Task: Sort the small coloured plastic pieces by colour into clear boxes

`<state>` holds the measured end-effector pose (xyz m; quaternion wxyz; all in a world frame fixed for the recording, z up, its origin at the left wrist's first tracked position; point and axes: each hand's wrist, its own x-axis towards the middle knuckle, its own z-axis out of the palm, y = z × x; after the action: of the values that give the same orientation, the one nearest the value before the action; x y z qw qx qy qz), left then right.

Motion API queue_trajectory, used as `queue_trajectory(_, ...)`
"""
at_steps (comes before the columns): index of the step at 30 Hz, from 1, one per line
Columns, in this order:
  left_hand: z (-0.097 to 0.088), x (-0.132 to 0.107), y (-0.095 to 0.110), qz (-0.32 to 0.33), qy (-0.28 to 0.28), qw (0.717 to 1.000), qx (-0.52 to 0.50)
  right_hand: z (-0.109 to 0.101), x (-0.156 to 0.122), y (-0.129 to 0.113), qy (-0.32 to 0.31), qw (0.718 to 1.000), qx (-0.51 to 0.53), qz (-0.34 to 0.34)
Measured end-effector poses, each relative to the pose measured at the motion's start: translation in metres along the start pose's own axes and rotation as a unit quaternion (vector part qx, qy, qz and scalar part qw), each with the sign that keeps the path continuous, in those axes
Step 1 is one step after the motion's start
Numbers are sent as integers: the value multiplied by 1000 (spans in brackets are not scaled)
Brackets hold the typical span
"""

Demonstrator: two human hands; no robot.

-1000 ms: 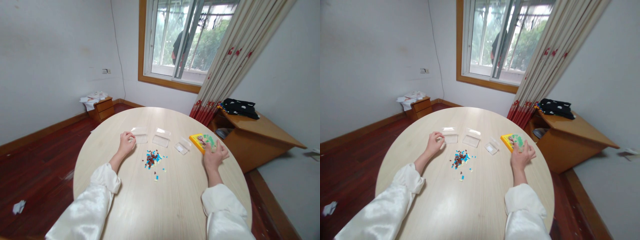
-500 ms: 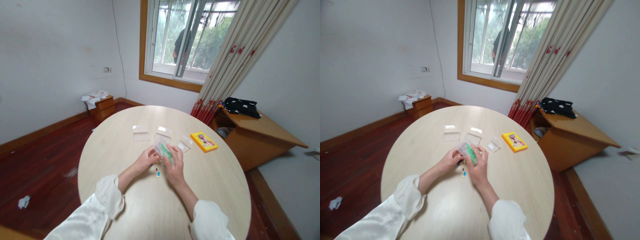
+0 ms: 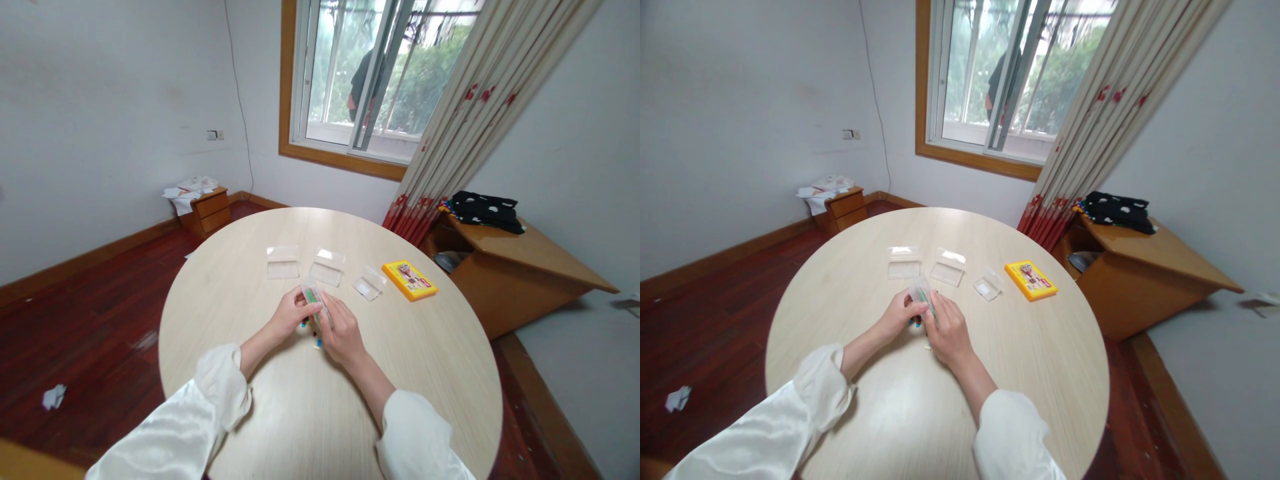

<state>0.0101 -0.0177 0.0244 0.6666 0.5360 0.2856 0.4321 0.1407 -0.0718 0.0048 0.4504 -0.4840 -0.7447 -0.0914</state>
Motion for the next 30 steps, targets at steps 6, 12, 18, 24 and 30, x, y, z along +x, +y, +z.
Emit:
queue_trajectory(6, -3, -1, -6, 12, -3, 1000, 17, -2, 1, 4, 6, 996, -16, 89)
queue_trajectory(12, -11, 4, -12, 26, -12, 999, 17, 1, 3, 3, 6, 992, 1, 128)
queue_trajectory(18, -24, 11, -19, 66, -8, 992, 106, 4, 0, 16, -23, 981, 4, 195)
queue_trajectory(24, -26, 9, -19, 128, -34, 962, 238, 7, -4, 34, -8, 975, -7, 221)
queue_trajectory(30, -26, 6, -16, 152, -111, 939, 286, 13, -7, 42, -22, 951, 10, 308)
